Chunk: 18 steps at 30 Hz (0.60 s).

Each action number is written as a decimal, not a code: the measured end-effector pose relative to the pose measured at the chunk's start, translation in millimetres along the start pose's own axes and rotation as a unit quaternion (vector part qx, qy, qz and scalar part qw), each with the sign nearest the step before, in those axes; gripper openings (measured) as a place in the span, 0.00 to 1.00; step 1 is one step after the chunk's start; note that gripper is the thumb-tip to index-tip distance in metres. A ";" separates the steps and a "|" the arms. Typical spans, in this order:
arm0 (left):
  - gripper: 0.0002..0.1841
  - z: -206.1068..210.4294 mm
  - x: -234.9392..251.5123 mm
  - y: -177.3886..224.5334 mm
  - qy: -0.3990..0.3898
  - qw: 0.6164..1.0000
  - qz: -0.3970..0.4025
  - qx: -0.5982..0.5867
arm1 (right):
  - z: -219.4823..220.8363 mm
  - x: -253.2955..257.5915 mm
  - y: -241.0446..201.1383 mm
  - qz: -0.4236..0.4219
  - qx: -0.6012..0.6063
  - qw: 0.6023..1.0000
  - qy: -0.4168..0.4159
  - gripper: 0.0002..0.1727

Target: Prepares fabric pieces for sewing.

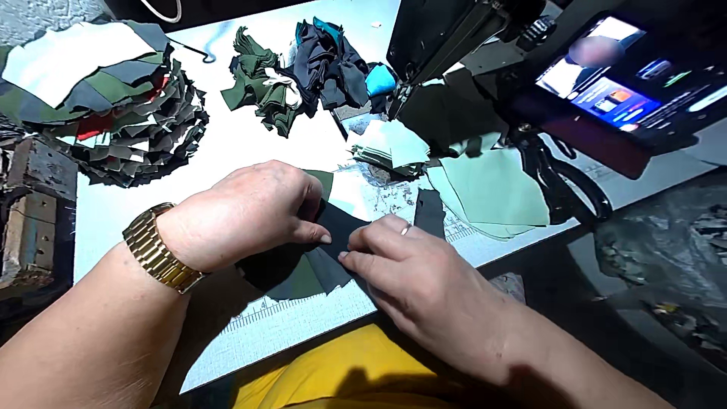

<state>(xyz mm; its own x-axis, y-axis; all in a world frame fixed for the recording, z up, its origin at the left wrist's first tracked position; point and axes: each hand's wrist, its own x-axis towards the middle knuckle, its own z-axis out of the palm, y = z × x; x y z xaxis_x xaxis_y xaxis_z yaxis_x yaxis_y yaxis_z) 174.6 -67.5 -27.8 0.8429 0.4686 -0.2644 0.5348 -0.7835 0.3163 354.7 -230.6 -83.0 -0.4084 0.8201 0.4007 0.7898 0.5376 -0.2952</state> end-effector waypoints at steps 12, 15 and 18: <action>0.15 -5.5 -4.9 -5.1 0.010 0.999 0.041 -0.010 | -55.3 -31.9 32.8 0.127 0.001 0.990 0.063 0.09; 0.14 -4.7 -4.8 -6.5 0.017 0.998 0.047 -0.024 | -47.7 -36.9 34.5 0.146 0.002 0.988 0.048 0.09; 0.13 -4.4 -4.0 -9.7 0.033 0.996 0.061 -0.055 | -43.2 -36.8 34.8 0.142 -0.016 0.989 0.045 0.09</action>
<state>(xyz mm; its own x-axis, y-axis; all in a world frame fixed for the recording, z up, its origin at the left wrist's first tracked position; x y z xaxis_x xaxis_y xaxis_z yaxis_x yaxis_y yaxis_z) 166.4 -60.0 -25.7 0.9021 0.4009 -0.1594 0.4284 -0.7887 0.4409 416.9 -250.5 -70.6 -0.1275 0.9153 0.3820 0.8811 0.2813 -0.3801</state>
